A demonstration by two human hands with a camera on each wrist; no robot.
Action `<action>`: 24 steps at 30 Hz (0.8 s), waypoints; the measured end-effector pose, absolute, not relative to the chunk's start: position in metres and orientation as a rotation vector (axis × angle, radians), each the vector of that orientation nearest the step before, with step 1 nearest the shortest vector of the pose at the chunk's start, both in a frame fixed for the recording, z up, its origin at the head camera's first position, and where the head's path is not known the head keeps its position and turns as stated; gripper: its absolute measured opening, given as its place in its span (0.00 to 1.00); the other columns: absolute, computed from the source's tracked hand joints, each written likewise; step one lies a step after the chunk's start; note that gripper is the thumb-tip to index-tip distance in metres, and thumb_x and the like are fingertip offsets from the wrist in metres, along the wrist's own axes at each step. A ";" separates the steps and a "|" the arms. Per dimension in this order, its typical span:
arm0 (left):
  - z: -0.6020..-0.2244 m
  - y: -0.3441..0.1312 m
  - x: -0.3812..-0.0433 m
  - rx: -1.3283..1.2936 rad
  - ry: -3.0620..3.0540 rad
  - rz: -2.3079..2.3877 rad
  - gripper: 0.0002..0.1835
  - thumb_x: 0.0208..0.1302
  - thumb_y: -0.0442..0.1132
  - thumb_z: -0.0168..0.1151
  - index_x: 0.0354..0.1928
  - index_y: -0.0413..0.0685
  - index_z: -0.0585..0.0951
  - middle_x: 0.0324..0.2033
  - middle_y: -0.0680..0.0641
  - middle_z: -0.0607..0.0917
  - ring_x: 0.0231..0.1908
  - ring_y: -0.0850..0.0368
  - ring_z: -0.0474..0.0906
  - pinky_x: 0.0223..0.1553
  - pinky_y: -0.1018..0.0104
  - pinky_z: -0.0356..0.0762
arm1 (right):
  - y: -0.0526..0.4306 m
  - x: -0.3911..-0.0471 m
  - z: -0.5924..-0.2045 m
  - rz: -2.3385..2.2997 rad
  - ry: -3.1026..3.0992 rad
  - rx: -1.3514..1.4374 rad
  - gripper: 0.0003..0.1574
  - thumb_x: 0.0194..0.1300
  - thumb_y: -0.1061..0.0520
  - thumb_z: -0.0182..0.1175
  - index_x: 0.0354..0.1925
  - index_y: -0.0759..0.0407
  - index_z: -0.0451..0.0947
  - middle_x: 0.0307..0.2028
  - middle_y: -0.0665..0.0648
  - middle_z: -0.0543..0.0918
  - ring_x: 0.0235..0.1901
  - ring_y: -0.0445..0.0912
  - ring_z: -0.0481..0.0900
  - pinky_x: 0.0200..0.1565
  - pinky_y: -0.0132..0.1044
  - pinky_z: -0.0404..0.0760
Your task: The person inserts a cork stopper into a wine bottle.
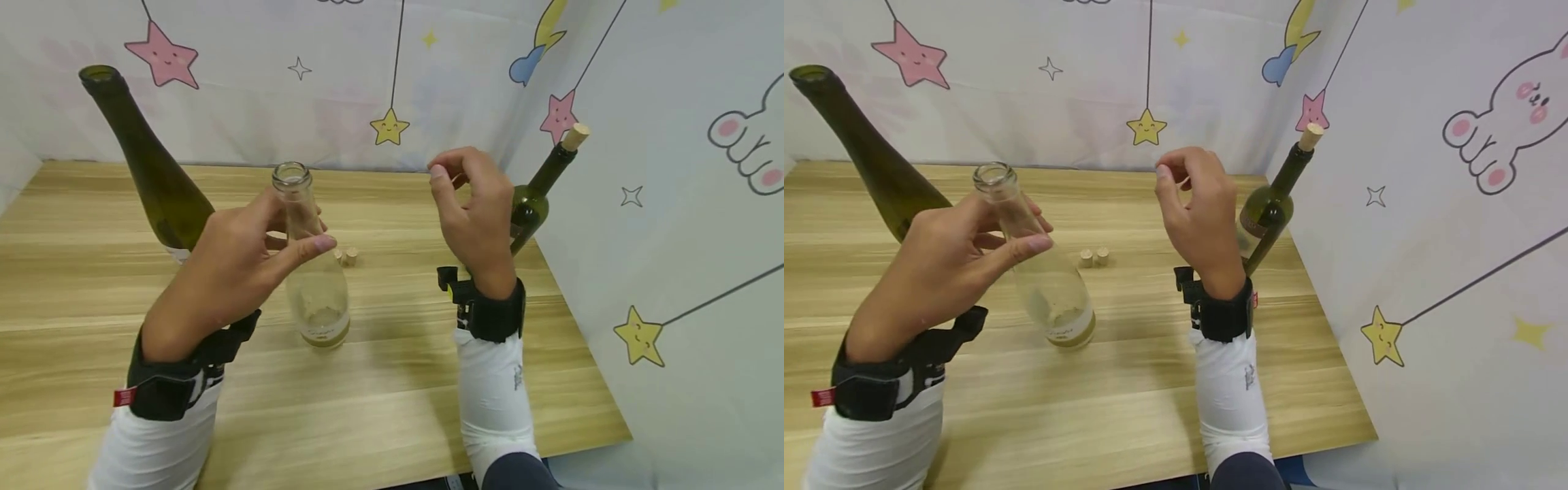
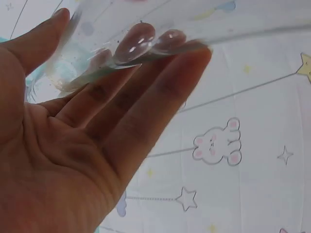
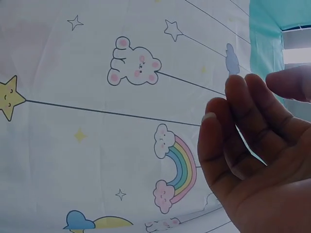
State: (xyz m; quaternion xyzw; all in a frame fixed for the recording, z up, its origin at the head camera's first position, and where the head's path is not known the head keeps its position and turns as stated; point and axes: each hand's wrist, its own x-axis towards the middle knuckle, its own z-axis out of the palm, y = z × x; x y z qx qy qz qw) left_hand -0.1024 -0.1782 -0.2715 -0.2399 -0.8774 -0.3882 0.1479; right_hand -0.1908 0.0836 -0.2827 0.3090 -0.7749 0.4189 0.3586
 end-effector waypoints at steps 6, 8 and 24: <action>-0.274 -0.167 -0.101 -0.726 -2.550 -1.174 0.17 0.62 0.42 0.71 0.42 0.41 0.74 0.31 0.49 0.86 0.36 0.54 0.89 0.39 0.50 0.90 | 0.073 -0.200 -0.290 1.063 -2.158 0.854 0.05 0.69 0.68 0.58 0.39 0.70 0.81 0.31 0.63 0.83 0.33 0.51 0.78 0.37 0.45 0.80; -0.272 -0.166 -0.100 -0.708 -2.579 -1.177 0.18 0.62 0.44 0.71 0.42 0.41 0.74 0.33 0.49 0.86 0.38 0.53 0.89 0.40 0.49 0.89 | 0.068 -0.203 -0.293 1.040 -2.219 0.868 0.05 0.70 0.67 0.59 0.40 0.69 0.81 0.32 0.63 0.83 0.33 0.51 0.79 0.37 0.46 0.81; -0.266 -0.213 -0.098 -0.509 -2.220 -1.157 0.16 0.80 0.36 0.45 0.58 0.43 0.79 0.50 0.43 0.87 0.52 0.71 0.79 0.53 0.84 0.69 | 0.008 -0.262 -0.420 0.611 -3.126 1.041 0.06 0.68 0.66 0.61 0.44 0.62 0.80 0.39 0.60 0.83 0.40 0.51 0.80 0.42 0.40 0.80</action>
